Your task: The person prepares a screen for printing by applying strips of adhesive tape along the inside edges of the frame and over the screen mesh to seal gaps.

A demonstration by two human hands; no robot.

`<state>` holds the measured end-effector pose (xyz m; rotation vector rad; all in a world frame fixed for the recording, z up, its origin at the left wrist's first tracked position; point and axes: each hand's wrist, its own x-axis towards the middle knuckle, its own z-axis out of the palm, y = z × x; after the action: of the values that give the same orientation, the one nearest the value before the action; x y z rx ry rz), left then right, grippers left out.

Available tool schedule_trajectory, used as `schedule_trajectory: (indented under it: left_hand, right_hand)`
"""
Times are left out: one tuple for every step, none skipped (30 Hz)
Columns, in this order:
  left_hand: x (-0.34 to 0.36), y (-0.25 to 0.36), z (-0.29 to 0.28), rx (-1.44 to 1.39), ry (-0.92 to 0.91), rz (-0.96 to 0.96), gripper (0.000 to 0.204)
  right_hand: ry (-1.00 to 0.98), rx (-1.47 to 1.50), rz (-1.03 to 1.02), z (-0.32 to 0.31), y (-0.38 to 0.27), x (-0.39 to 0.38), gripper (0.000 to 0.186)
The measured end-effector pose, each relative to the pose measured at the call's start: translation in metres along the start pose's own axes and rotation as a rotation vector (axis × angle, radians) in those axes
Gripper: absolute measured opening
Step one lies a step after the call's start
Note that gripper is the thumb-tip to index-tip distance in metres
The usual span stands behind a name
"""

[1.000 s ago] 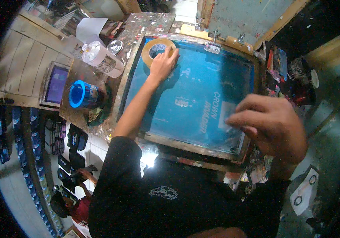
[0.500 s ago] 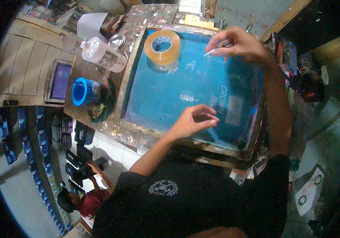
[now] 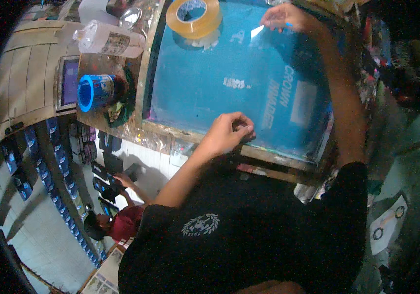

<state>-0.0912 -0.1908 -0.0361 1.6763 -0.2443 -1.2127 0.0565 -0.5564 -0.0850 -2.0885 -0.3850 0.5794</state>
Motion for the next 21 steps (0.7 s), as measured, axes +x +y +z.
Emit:
schedule_trajectory:
  left_hand:
    - [-0.001,0.0,-0.001,0.021,-0.031,-0.01,0.011]
    - [0.003,-0.007,0.0,-0.066,-0.022,-0.019,0.014]
    - [0.0,-0.01,-0.002,-0.091,0.014,-0.048,0.014]
    - [0.001,-0.004,-0.002,0.018,0.007,-0.025,0.015]
    - [0.003,0.0,-0.001,0.126,-0.002,-0.001,0.017]
    - [0.004,0.0,-0.001,0.165,0.009,0.0,0.02]
    - [0.005,0.0,-0.001,0.156,0.008,-0.017,0.02]
    - [0.006,0.0,-0.001,0.176,0.007,-0.017,0.02]
    - [0.008,-0.002,-0.002,0.198,0.004,-0.015,0.02]
    - [0.01,-0.006,-0.003,0.244,-0.007,0.016,0.022]
    - [0.009,-0.008,-0.003,0.239,-0.008,0.003,0.022]
    - [0.01,-0.006,-0.002,0.251,0.012,-0.011,0.023]
    - [0.01,-0.005,-0.002,0.264,0.033,-0.025,0.025]
    - [0.01,-0.006,-0.002,0.287,0.041,0.019,0.03]
    - [0.009,-0.006,-0.001,0.287,0.04,0.017,0.03]
    - [0.007,-0.006,-0.001,0.281,0.059,0.0,0.032]
    - [0.006,-0.006,0.0,0.275,0.078,-0.016,0.034]
    - [0.007,-0.007,0.0,0.276,0.076,-0.014,0.034]
    - [0.008,-0.009,-0.001,0.284,0.079,-0.009,0.035]
    - [0.008,-0.01,-0.001,0.292,0.081,-0.003,0.037]
    - [0.007,-0.01,-0.001,0.292,0.083,-0.002,0.037]
  right_hand:
    - [0.035,-0.026,-0.005,-0.003,0.002,-0.001,0.039]
    - [0.069,-0.025,-0.016,-0.002,0.006,-0.004,0.038]
    - [0.06,-0.027,-0.062,0.0,0.001,0.014,0.037]
    - [0.08,-0.036,-0.061,0.003,0.001,0.008,0.036]
    - [0.104,-0.04,-0.064,0.003,0.001,0.003,0.035]
    - [0.122,-0.049,-0.073,0.003,0.0,0.002,0.034]
    - [0.132,-0.055,-0.082,0.003,0.0,0.003,0.034]
    - [0.146,-0.066,-0.087,0.004,0.0,0.003,0.033]
    - [0.158,-0.074,-0.092,0.004,0.0,0.003,0.032]
    - [0.169,-0.083,-0.097,0.004,-0.001,0.004,0.031]
    - [0.178,-0.091,-0.106,0.004,-0.002,0.004,0.031]
    - [0.187,-0.101,-0.114,0.004,-0.002,0.005,0.03]
    - [0.196,-0.105,-0.12,0.004,-0.003,0.004,0.029]
    - [0.202,-0.11,-0.121,0.005,-0.003,0.004,0.029]
    - [0.212,-0.117,-0.124,0.004,-0.005,0.004,0.028]
    - [0.216,-0.122,-0.13,0.004,-0.006,0.005,0.028]
    - [0.22,-0.124,-0.131,0.007,-0.007,0.003,0.027]
    - [0.221,-0.138,-0.164,0.006,-0.006,0.004,0.028]
    - [0.222,-0.152,-0.197,0.006,-0.004,0.003,0.028]
    - [0.224,-0.153,-0.195,0.007,-0.002,0.002,0.028]
    - [0.225,-0.151,-0.144,0.008,-0.003,0.002,0.029]
